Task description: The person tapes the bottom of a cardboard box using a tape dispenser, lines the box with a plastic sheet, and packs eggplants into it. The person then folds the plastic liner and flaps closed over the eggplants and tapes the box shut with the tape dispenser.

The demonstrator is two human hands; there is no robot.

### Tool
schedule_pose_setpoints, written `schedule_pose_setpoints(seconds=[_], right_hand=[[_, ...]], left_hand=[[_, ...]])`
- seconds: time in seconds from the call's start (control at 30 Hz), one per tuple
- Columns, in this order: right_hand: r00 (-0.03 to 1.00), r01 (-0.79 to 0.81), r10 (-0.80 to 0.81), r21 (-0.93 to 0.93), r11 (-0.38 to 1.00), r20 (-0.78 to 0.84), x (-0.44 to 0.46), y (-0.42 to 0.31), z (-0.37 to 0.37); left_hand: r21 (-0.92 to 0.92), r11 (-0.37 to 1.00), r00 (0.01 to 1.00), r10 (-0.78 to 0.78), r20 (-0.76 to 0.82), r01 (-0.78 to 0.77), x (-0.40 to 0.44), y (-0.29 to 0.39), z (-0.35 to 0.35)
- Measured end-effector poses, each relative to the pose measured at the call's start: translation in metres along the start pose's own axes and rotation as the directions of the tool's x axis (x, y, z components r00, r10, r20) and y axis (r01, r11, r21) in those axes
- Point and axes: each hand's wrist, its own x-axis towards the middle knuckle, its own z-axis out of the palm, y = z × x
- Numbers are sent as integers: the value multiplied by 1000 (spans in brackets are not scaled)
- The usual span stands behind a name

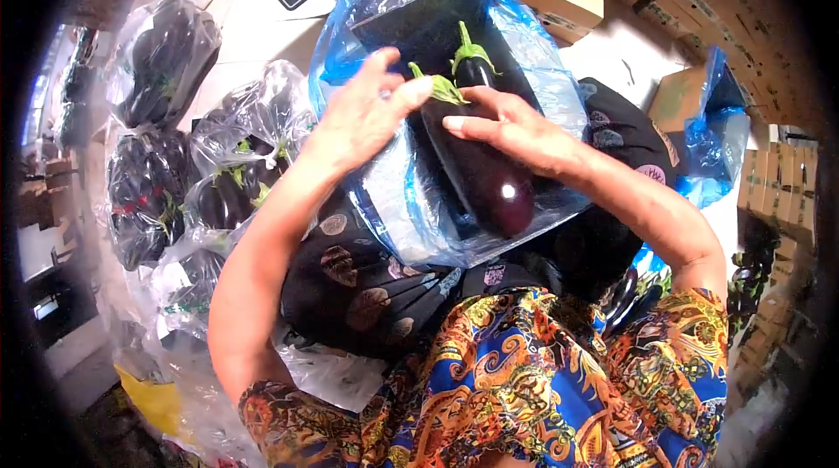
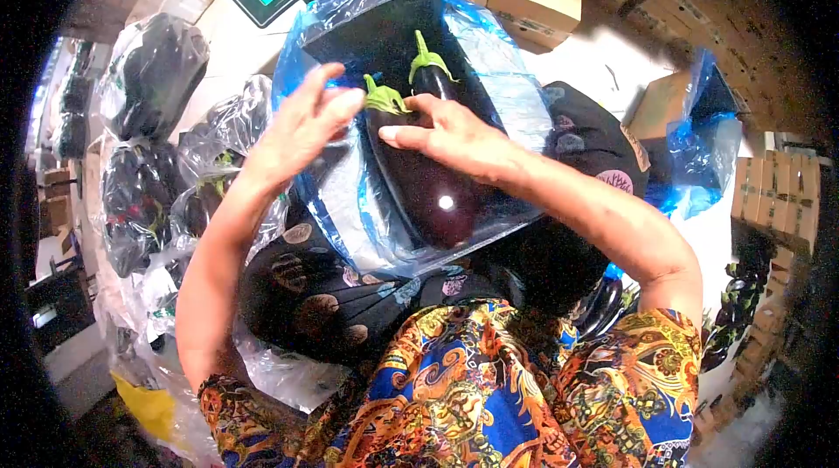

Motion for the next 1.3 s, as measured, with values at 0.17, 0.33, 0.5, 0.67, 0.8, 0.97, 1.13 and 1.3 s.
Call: schedule_pose_setpoints(seconds=[0.17,0.33,0.5,0.67,0.8,0.97,1.13,1.3], right_hand=[[985,164,-173,-316,935,-1,15,24,3],[925,365,-356,-575,732,134,21,51,-7],[875,456,-351,-808,373,333,-5,53,-22],[758,517,-608,-786,339,236,-9,67,-29],[834,344,-551,-814,469,35,-18,69,-25],[878,270,-479,-830,488,4,-24,70,-26],[835,384,-549,-760,525,42,-31,54,-31],[863,435,-489,-674,597,124,-54,21,-54]], left_hand=[[154,986,977,-90,193,61,23,-17,34],[468,881,976,-159,150,72,34,-11,48],[417,903,964,-196,177,107,37,-15,47],[222,918,891,-379,249,328,46,-22,63],[325,926,929,-277,244,191,41,-30,64],[615,779,980,-1,199,-124,23,-8,67],[745,625,967,75,242,-235,15,14,46],[653,705,962,202,186,-275,8,41,24]])
